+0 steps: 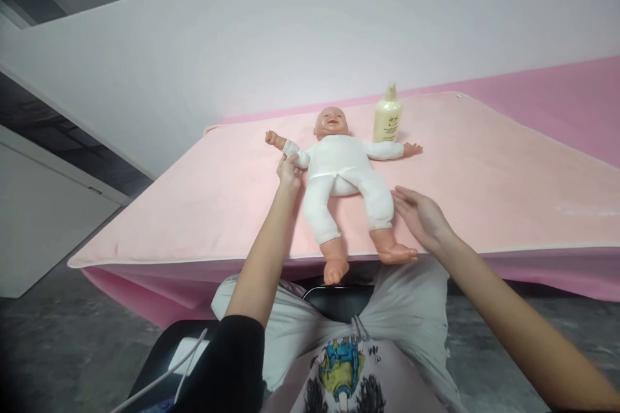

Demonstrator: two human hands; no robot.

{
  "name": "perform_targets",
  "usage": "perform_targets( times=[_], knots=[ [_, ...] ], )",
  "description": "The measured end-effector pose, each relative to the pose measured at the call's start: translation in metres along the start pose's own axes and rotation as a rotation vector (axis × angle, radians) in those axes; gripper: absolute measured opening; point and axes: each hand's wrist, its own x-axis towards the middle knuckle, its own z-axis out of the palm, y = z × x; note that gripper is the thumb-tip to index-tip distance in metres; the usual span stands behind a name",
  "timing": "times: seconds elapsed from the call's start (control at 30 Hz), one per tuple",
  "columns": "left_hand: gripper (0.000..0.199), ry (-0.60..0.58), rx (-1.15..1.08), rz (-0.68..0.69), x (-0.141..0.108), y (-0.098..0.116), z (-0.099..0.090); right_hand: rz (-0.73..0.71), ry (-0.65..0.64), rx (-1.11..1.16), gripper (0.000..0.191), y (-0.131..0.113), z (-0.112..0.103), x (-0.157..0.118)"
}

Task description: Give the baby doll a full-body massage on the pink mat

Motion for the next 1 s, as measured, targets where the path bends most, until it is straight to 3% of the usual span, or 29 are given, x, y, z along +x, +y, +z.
perform_targets(
  times=[0.13, 0.37, 0.5, 0.67, 0.8, 1.0],
  knots=[
    [0.042, -0.002, 0.005, -0.008, 0.003, -0.002, 0.0, 0.192, 0.065, 0.099, 0.016, -0.008, 0.004, 0.002],
    [0.035, -0.014, 0.005, 0.03, 0.006, -0.006, -0.001, 0.316, -0.182, 0.024, 0.04, -0.014, 0.027, 0.014],
    [0.033, -0.023, 0.002, 0.025, 0.005, -0.007, -0.002, 0.405, -0.192, 0.001, 0.048, -0.018, 0.033, 0.019],
    [0.038, -0.018, 0.001, 0.028, 0.004, -0.007, -0.002, 0.427, -0.149, -0.02, 0.05, -0.026, 0.037, 0.016],
    [0.039, -0.009, -0.002, 0.031, 0.004, -0.008, -0.002, 0.423, -0.234, -0.025, 0.054, -0.029, 0.033, 0.019],
    [0.042, -0.001, 0.012, 0.054, 0.008, -0.012, -0.004, 0.453, -0.319, 0.011, 0.057, -0.028, 0.017, 0.044]
  ],
)
